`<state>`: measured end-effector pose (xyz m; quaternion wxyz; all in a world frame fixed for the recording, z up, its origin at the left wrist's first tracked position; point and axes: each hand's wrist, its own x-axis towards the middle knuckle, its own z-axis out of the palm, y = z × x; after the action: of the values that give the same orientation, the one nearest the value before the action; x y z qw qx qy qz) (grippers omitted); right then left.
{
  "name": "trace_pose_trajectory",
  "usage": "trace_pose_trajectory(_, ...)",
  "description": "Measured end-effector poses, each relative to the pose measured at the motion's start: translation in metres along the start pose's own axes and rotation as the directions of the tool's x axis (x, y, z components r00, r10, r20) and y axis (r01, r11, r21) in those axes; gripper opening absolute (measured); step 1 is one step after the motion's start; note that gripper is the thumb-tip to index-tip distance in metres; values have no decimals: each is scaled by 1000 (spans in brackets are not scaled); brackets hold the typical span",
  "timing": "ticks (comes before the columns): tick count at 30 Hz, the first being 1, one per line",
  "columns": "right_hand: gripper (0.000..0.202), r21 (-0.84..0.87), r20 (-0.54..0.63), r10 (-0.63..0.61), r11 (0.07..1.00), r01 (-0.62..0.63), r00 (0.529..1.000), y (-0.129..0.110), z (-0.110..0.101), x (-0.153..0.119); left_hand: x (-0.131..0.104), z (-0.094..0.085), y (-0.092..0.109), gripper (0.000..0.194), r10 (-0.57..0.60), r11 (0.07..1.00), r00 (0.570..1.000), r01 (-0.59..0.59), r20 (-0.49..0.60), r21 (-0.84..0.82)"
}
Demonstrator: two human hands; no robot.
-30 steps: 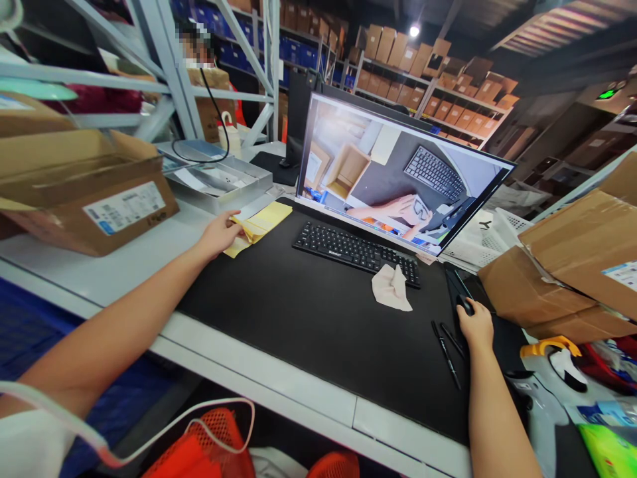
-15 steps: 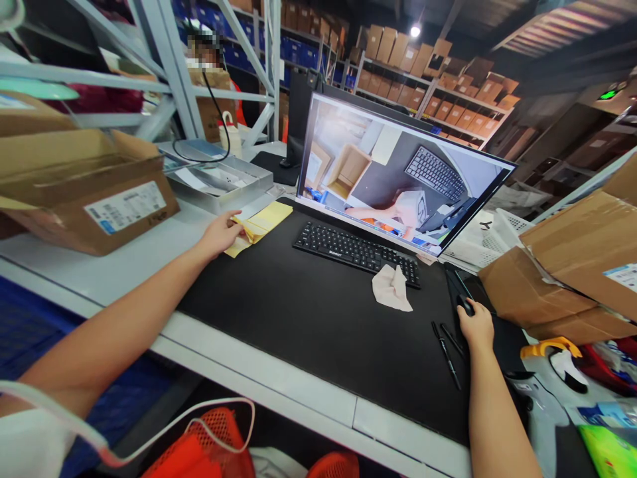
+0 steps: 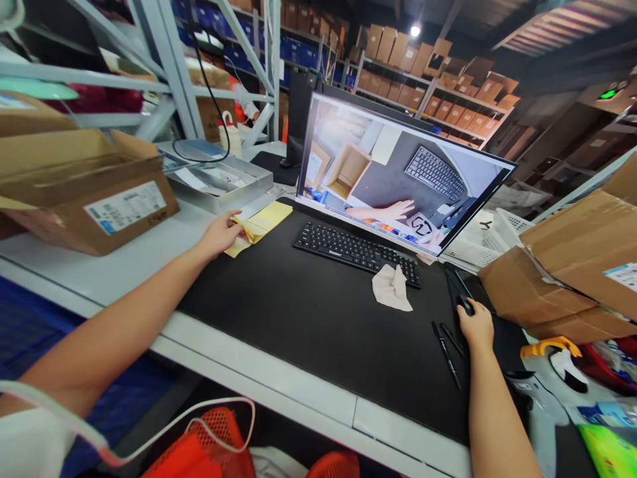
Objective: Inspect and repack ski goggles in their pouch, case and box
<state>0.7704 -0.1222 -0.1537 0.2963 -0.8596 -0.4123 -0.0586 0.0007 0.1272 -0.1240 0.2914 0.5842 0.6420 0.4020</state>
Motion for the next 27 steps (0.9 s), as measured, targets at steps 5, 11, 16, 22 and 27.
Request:
trace_pose_trajectory(5, 60, 3, 5, 1, 1000, -1, 1000, 1, 1, 2, -1, -1, 1, 82, 7, 999, 1000, -7, 9, 35)
trace_pose_trajectory(11, 60, 11, -4, -6, 1000, 6, 1000, 3, 2, 3, 0, -1, 0, 82, 8, 998, 1000, -9, 16, 57)
trace_pose_trajectory(16, 65, 3, -6, -5, 1000, 5, 1000, 5, 3, 3, 1, 0, -1, 83, 6, 999, 1000, -7, 22, 36)
trace_pose_trajectory(22, 60, 14, -9, -37, 999, 37, 999, 6, 4, 4, 2, 1, -3, 81, 15, 1000, 1000, -15, 13, 27)
trace_pose_trajectory(27, 58, 13, -9, -19, 1000, 19, 1000, 4, 3, 3, 2, 0, -3, 81, 9, 999, 1000, -9, 18, 34)
